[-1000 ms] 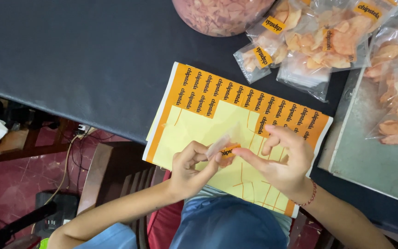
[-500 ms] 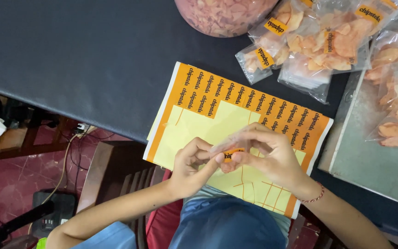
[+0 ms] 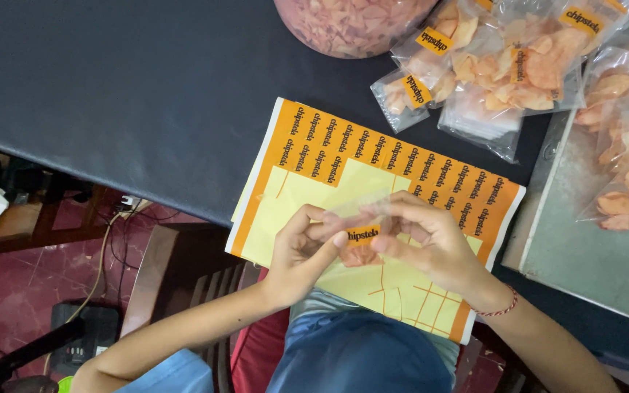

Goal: Peeling individual labels from a sheet and applying them to small plastic bags containing chips.

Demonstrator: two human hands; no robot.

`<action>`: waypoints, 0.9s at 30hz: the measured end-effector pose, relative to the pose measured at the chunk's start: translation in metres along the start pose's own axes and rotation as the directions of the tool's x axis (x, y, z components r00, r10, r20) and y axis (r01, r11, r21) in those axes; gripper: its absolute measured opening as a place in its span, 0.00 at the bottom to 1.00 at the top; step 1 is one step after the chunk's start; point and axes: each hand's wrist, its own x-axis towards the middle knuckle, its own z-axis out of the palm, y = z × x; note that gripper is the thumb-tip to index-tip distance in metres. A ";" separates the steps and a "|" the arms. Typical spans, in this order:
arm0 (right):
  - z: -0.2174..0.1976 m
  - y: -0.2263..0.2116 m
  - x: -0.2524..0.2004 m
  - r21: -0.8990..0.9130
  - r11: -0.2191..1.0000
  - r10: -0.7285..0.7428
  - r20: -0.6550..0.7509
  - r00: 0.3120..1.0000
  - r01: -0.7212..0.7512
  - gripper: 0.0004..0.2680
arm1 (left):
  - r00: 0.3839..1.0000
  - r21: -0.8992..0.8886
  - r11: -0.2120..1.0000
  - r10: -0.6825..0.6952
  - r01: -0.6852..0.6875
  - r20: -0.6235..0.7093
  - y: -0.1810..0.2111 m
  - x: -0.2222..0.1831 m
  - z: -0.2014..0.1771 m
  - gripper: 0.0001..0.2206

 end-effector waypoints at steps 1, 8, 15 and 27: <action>-0.001 0.004 -0.001 -0.001 1.000 0.000 0.000 1.000 0.000 0.12 | 1.000 0.000 1.000 0.001 -0.001 0.000 -0.004 -0.001 -0.001 0.06; -0.008 0.005 0.000 0.114 0.985 0.125 0.039 0.991 -0.128 0.13 | 0.997 -0.008 0.997 -0.076 0.076 0.018 -0.021 -0.007 -0.010 0.14; -0.011 -0.025 0.005 0.135 0.969 0.192 0.108 0.975 -0.206 0.13 | 0.987 -0.054 0.994 -0.090 0.098 0.132 -0.019 -0.007 -0.018 0.17; -0.083 -0.014 -0.009 -0.067 0.975 -0.216 -0.493 0.843 0.210 0.27 | 0.902 -0.055 0.993 -0.074 0.108 0.426 0.000 0.000 -0.012 0.22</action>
